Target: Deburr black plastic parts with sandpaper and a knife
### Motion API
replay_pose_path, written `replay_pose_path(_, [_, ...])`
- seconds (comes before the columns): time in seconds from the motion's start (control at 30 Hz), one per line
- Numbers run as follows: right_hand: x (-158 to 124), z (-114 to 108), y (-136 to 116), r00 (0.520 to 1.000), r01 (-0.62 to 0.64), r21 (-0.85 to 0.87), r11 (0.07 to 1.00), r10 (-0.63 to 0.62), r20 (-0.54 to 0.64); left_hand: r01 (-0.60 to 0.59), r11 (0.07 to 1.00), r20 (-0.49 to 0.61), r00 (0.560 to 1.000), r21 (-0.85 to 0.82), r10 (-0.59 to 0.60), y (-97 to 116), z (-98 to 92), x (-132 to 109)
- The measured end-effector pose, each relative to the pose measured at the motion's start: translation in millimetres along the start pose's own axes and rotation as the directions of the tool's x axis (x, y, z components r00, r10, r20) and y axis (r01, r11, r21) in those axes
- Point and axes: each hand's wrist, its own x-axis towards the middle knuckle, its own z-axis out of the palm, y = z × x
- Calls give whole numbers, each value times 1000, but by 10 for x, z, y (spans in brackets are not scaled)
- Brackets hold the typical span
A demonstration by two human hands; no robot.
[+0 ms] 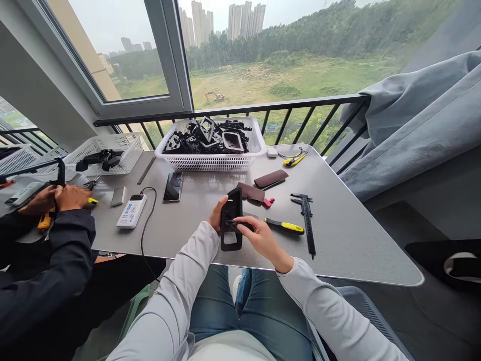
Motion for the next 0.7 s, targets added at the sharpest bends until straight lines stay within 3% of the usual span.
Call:
replay_pose_path(0.07, [7,66,-21,997,14,4,1000,-14,-79,-10,1000,17,1000,-13,10,1,8,-2])
replay_pose_path(0.27, [-79,413,-86,992,-7,-90,996,-4,-126,-75,997,-56,996,-8,74,-10,-6,6])
replay_pose_path(0.4, [9,360,-72,974,-96,58,994,105,-199,-190,981,-40,981,-40,188,-21,16,9])
replay_pose_path(0.53, [91,241,-49,970,-133,242,961,176,-168,-127,992,-31,992,-16,126,-24,36,8])
replay_pose_path(0.6, [65,256,-51,982,-124,190,974,147,-116,-112,994,-56,992,-11,111,-14,33,5])
replay_pose_path(0.7, [-28,343,-68,995,-88,-38,995,86,-40,-103,994,-88,991,-28,100,8,20,-6])
